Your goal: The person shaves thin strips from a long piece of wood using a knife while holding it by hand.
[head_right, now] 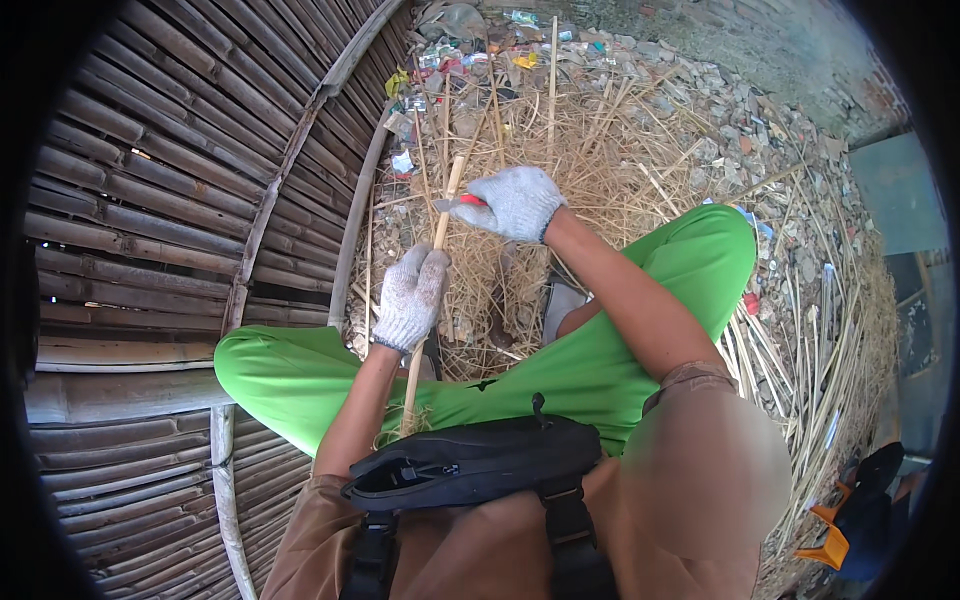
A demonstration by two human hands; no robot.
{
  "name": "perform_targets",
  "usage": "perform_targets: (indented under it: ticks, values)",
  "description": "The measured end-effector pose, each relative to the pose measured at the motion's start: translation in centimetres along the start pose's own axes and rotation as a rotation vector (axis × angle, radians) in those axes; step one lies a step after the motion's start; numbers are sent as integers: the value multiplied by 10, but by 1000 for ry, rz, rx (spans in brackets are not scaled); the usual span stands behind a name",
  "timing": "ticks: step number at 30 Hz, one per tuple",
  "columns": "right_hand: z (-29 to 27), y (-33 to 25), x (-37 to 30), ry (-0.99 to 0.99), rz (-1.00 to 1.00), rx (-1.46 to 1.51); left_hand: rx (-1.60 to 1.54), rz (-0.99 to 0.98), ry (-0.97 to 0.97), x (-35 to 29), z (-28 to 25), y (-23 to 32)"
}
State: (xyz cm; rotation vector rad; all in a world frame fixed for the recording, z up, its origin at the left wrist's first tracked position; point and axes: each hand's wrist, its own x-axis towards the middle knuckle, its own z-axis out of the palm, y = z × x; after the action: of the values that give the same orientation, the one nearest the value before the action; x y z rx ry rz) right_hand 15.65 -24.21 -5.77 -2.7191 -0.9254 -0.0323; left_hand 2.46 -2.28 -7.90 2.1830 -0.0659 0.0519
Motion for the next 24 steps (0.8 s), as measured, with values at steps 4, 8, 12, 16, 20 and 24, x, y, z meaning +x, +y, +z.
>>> perform_targets:
  ticks: [4, 8, 12, 16, 20, 24]
  values:
    - [22, 39, 6, 188, 281, 230, -66, -78, 21, -12, -15, 13]
    - [-60, 180, -9, 266, 757, 215, -48, -50, 137, -43, -71, -21]
    - [-34, 97, -6, 308, 383, 330, 9, -41, 172, -20, -51, 12]
    - [-15, 0, -1, 134, 128, 402, 54, 120, 168, -15, -29, -9]
    - [2, -31, -2, 7, 48, 296, 76, 123, 111, -17, -27, 4]
    - [7, -37, 1, -41, 46, 256, 121, 149, 123, -15, -21, 7]
